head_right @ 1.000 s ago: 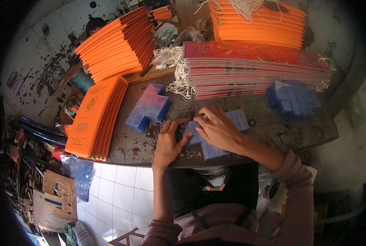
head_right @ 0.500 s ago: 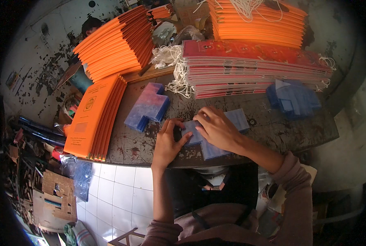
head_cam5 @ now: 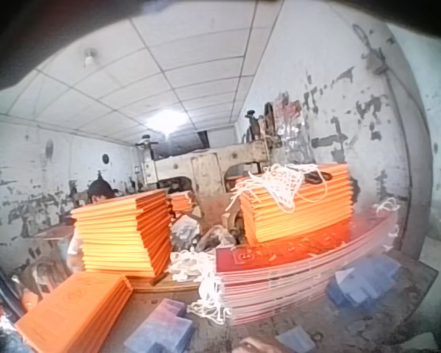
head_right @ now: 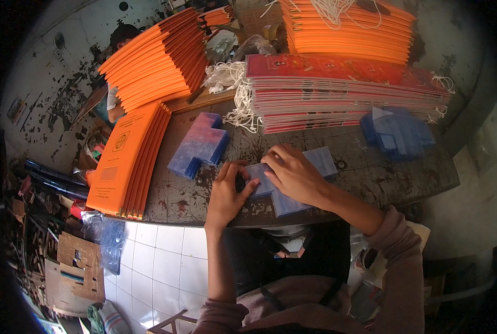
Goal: The person inserts sheets into plastic pockets by hand on a workbench.
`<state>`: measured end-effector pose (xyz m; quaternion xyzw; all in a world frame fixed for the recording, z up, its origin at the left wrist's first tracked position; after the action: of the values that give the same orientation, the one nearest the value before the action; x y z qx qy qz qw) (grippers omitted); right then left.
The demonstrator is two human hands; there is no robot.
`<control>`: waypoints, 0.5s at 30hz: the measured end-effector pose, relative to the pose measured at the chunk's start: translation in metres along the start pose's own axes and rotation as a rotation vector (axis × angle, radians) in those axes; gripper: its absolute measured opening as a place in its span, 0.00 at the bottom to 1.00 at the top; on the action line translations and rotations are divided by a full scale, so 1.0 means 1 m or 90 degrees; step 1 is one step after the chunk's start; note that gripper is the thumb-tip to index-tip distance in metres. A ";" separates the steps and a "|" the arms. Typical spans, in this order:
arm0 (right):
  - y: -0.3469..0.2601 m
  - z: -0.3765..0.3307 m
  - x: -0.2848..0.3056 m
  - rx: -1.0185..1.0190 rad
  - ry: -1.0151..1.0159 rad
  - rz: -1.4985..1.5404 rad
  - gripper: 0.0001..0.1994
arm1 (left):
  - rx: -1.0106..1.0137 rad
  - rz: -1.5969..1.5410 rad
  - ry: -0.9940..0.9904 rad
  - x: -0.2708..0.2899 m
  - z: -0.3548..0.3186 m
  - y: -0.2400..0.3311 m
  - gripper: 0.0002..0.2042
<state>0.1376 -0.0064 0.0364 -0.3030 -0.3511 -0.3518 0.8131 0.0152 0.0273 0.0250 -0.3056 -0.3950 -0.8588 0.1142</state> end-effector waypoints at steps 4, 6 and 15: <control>0.000 0.000 0.000 0.001 -0.004 -0.008 0.10 | 0.019 0.002 -0.007 0.000 0.000 0.000 0.16; -0.001 0.000 0.000 0.009 0.002 -0.014 0.10 | 0.020 0.002 -0.009 0.000 0.000 0.001 0.16; -0.003 0.000 0.001 0.018 0.007 -0.025 0.10 | 0.012 0.011 -0.015 0.000 0.000 0.003 0.17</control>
<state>0.1355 -0.0082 0.0378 -0.2825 -0.3573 -0.3645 0.8122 0.0165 0.0258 0.0271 -0.3184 -0.4020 -0.8501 0.1200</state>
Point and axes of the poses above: each hand's wrist, its own z-axis towards the middle knuckle, its own x-axis out of the back of the hand, y = z × x, the point moved 9 cm from there along z, towards the middle knuckle, and after that the axes turned 1 degree about x, right-handed, at the moved point
